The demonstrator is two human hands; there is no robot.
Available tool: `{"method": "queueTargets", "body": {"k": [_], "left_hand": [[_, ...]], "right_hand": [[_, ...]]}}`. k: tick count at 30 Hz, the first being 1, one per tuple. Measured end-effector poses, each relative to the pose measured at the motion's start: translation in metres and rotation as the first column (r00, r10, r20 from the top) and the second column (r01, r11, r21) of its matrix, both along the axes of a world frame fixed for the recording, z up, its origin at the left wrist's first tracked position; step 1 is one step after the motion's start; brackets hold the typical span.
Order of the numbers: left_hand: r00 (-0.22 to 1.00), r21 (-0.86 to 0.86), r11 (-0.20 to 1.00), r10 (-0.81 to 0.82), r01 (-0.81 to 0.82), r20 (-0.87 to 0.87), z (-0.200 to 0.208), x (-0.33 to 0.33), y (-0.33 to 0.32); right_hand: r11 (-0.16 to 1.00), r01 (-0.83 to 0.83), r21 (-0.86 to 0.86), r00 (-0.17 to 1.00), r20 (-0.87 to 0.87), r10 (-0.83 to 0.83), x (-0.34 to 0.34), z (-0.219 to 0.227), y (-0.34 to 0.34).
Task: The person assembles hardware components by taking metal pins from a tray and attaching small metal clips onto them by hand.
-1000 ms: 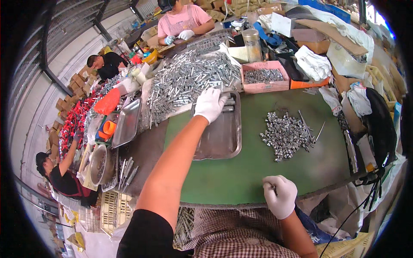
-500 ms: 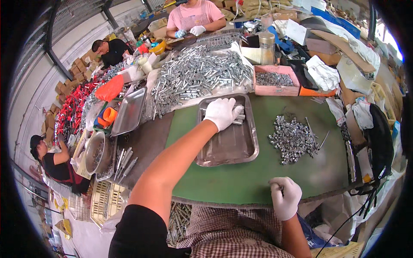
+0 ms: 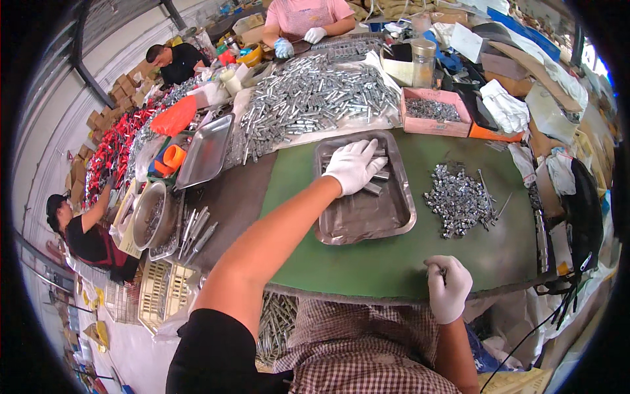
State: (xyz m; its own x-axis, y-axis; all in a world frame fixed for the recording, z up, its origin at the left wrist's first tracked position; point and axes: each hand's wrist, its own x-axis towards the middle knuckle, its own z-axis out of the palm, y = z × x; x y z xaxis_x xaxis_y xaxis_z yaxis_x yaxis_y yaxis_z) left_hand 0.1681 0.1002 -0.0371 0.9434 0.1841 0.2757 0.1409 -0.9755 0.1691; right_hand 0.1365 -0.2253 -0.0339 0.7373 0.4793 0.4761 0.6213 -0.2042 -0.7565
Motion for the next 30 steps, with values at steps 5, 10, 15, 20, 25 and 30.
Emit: {"method": "queueTargets", "body": {"k": [5, 10, 15, 20, 25, 30], "left_hand": [[0.936, -0.081, 0.934, -0.343, 0.349, 0.076, 0.033, -0.022, 0.006], [0.942, 0.166, 0.928, -0.319, 0.334, -0.109, 0.035, -0.045, -0.013], [0.957, 0.09, 0.954, -0.289, 0.287, 0.016, 0.045, -0.051, -0.021], [0.953, -0.39, 0.908, -0.028, 0.15, 0.302, 0.078, -0.086, -0.064], [0.952, -0.279, 0.931, -0.28, 0.236, -0.127, 0.082, -0.107, -0.122], [0.902, -0.035, 0.913, -0.407, 0.407, -0.144, 0.063, -0.092, -0.171]], "right_hand": [[1.0, 0.01, 0.007, 1.0, 0.012, -0.01, 0.0, 0.003, -0.001], [1.0, -0.024, -0.013, 0.999, 0.044, 0.025, 0.001, 0.001, -0.003], [0.999, -0.047, 0.023, 0.999, -0.002, 0.047, 0.003, 0.005, -0.006], [0.983, -0.075, 0.165, 0.873, -0.466, 0.145, -0.002, 0.021, -0.021], [0.998, -0.048, 0.032, 0.691, -0.721, 0.056, -0.006, 0.033, -0.024], [0.995, -0.019, 0.099, 0.595, -0.799, 0.091, 0.001, 0.034, -0.026]]}}
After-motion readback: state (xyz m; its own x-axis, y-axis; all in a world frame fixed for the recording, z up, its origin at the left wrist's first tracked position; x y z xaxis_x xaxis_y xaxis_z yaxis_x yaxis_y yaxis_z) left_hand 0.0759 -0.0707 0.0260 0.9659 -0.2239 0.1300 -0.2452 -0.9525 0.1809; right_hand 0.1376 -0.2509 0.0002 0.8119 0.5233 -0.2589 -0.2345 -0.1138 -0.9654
